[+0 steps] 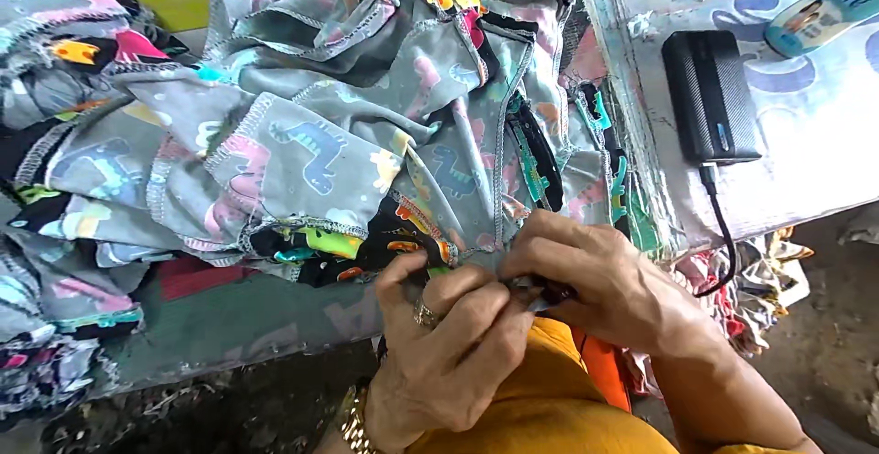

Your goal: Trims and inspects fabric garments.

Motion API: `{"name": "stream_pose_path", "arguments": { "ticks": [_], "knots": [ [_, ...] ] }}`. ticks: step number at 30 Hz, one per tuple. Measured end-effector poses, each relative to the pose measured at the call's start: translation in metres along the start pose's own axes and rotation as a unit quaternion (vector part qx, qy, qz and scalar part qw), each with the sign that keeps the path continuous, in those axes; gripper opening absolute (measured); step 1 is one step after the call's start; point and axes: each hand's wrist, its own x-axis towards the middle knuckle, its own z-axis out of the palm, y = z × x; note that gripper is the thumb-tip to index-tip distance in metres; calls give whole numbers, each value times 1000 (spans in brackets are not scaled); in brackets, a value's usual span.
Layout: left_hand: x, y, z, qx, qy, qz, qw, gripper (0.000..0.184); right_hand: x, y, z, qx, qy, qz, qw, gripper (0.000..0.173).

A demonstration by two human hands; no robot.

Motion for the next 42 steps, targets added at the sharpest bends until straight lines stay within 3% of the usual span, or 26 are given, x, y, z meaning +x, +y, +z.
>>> {"name": "stream_pose_path", "arguments": {
  "ticks": [6, 10, 14, 18, 20, 23, 25, 28, 34, 37, 42],
  "knots": [
    [17, 5, 12, -20, -16, -95, 995, 25, -4, 1, 7, 43, 84, 33, 995, 6],
    [23, 4, 10, -29, -27, -114, 993, 24, -4, -1, 5, 131, 104, 92, 982, 12],
    [24, 5, 11, -35, -25, -123, 991, 19, -5, -1, 5, 166, 146, 67, 973, 11],
    [22, 3, 9, -33, -42, -89, 995, 12, -14, -5, 8, 58, 162, -4, 985, 12],
    [19, 1, 7, -32, -44, -67, 996, 11, -21, -10, 9, -55, 164, 29, 984, 18],
    [14, 1, 6, -23, -33, -46, 998, 10, -29, -20, 10, -185, 138, 99, 968, 40],
    [13, 1, 7, -16, -25, -36, 999, 11, -31, -24, 10, -197, 122, 111, 966, 41],
    [15, 1, 7, -13, -16, -33, 999, 11, -31, -24, 11, -199, 112, 104, 968, 28],
    [3, 3, 7, 11, 2, -7, 1000, 7, -39, -23, 9, -194, 107, 97, 970, 26],
    [-8, 7, 5, 55, 26, 42, 997, 8, -47, -23, 9, -206, 139, 72, 966, 25],
    [-13, 9, 7, 47, 49, 50, 996, 6, -52, -25, 9, -222, 146, 10, 964, 17]
  ]
}}
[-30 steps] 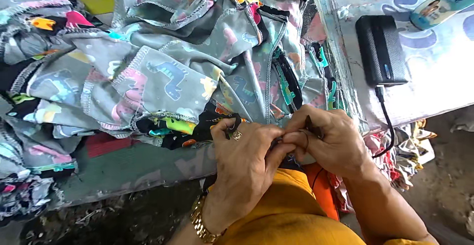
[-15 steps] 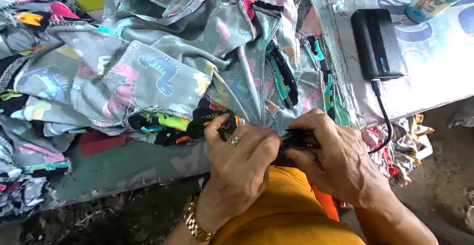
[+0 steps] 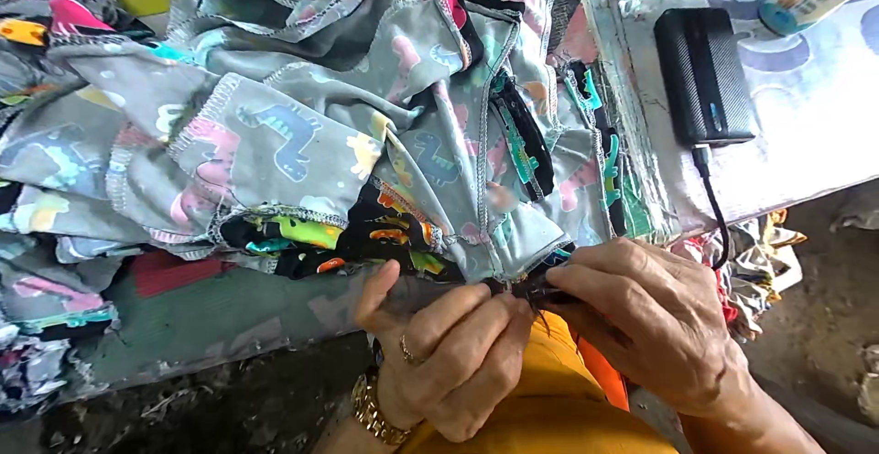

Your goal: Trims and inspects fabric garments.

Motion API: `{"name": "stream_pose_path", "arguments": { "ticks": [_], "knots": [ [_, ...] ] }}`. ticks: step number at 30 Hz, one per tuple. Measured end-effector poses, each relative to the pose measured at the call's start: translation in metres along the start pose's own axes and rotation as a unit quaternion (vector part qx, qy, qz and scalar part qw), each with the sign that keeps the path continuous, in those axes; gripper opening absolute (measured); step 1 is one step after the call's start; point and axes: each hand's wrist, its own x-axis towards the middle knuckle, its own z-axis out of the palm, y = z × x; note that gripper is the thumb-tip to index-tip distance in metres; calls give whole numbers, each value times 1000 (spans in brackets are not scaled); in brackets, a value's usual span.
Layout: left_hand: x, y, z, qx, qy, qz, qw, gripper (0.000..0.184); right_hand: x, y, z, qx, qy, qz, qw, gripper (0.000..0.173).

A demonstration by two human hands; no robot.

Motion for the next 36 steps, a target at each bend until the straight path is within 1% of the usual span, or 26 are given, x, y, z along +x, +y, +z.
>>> {"name": "stream_pose_path", "arguments": {
  "ticks": [3, 9, 14, 21, 25, 32, 36],
  "knots": [
    [1, 0, -2, -7, 3, -1, 1000, 6, 4, -2, 4, -19, 4, -15, 1000, 16],
    [0, 0, -2, 1, 5, 0, 1000, 12, 10, -1, 8, -6, 19, -26, 999, 14],
    [2, 0, -5, -13, 3, 7, 1000, 8, 12, 1, 10, 2, 19, -30, 999, 13],
    [3, -2, -6, -14, -3, 1, 1000, 13, 11, 5, 13, -2, 23, -35, 999, 13],
    [4, -2, -6, -15, -2, 2, 1000, 12, 11, 6, 13, -8, 25, -38, 999, 12],
    [4, 0, -6, -14, -6, -1, 1000, 13, 8, 9, 10, -10, 23, -45, 999, 13],
    [6, 2, -7, -9, -4, 5, 1000, 12, 9, 9, 8, -18, 14, -51, 998, 17]
  ]
}}
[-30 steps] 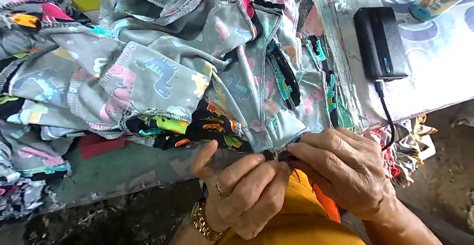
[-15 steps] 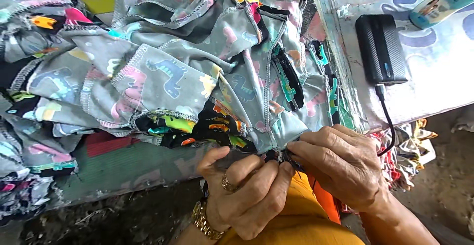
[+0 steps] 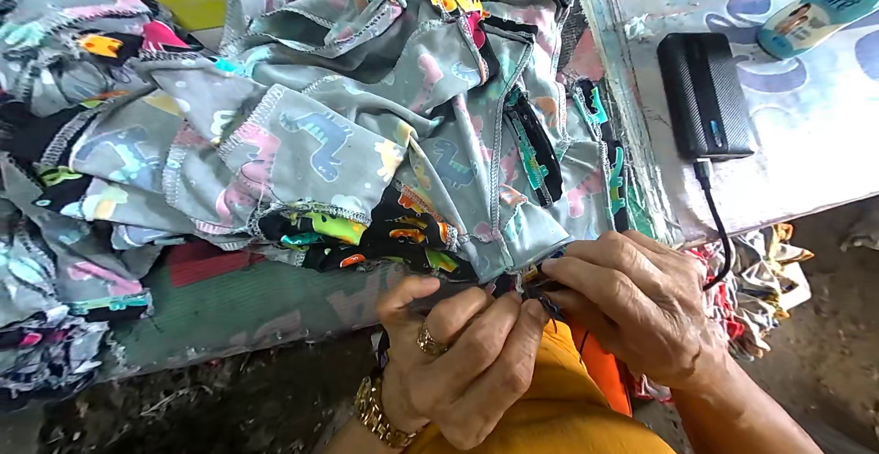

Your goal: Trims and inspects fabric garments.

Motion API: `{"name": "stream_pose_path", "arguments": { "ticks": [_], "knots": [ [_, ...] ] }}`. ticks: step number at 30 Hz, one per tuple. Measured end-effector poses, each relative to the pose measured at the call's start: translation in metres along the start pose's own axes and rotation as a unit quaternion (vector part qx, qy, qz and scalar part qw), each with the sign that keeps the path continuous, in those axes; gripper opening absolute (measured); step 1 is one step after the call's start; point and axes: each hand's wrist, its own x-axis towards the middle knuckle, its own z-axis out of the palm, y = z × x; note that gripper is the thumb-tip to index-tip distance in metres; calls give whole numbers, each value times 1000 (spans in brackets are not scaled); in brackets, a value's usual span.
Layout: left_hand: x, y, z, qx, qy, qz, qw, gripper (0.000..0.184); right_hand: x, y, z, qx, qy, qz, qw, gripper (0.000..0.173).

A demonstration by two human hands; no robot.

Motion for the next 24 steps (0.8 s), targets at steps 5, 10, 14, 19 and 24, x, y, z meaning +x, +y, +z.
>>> {"name": "stream_pose_path", "arguments": {
  "ticks": [5, 10, 14, 19, 24],
  "knots": [
    [3, 4, 0, 11, -7, 19, 1000, 10, 10, -2, 1, -3, 5, -20, 1000, 16],
    [4, 7, 3, -9, -10, 26, 1000, 12, 16, 1, 5, 7, -5, -31, 999, 15],
    [3, 10, 3, -42, -20, 40, 998, 12, 17, 5, 7, 24, -20, -25, 999, 13],
    [2, 14, 5, -68, -32, 58, 996, 11, 19, 8, 11, 32, -18, -30, 999, 12],
    [-2, 20, -3, -125, -33, 50, 990, 17, 13, 5, -4, 42, -81, -19, 996, 15]
  ]
}}
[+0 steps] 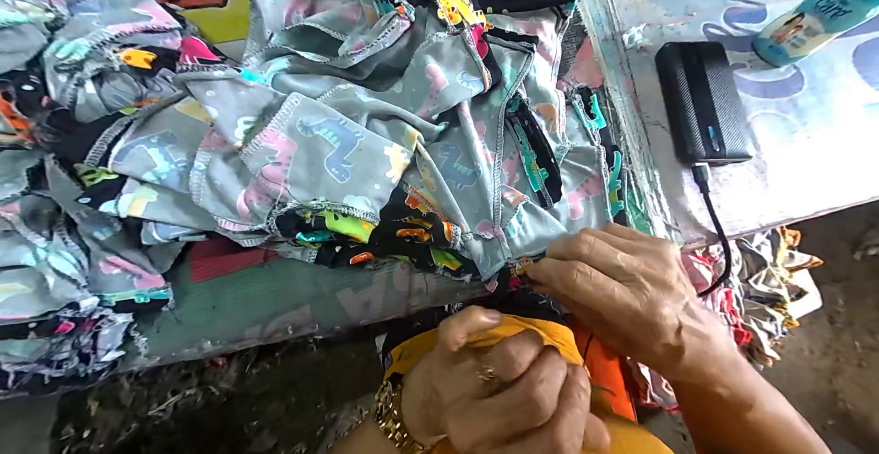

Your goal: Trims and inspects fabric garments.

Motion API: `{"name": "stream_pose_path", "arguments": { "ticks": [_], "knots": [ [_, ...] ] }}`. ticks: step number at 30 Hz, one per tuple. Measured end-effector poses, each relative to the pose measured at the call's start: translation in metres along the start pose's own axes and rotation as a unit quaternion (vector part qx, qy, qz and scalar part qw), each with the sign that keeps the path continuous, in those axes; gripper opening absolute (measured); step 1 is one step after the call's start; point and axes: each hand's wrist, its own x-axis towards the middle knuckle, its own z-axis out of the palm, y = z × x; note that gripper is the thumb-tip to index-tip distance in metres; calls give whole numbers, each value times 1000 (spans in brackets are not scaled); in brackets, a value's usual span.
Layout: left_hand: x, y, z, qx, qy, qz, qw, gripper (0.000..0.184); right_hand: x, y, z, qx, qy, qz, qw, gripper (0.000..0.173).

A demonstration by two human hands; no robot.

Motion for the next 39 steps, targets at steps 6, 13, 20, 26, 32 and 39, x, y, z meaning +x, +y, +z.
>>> {"name": "stream_pose_path", "arguments": {
  "ticks": [6, 13, 20, 26, 32, 39],
  "knots": [
    [15, -19, -6, 185, 30, -163, 969, 28, -11, 11, -33, 273, -85, 26, 958, 24],
    [27, -23, -7, 94, 15, -237, 967, 11, 27, -5, 0, 294, 52, 72, 952, 27],
    [30, -30, -7, -89, 89, -270, 955, 13, 36, 1, 18, 298, 99, 114, 943, 7],
    [33, -31, 2, 20, 6, -254, 967, 26, 33, 1, 18, 406, 129, 178, 887, 7],
    [37, -33, -1, -22, 15, -267, 963, 11, 32, 3, 21, 401, 148, 165, 889, 13],
    [35, -34, 1, -63, 45, -280, 957, 6, 26, -1, 15, 366, 169, 159, 901, 14]
  ]
}}
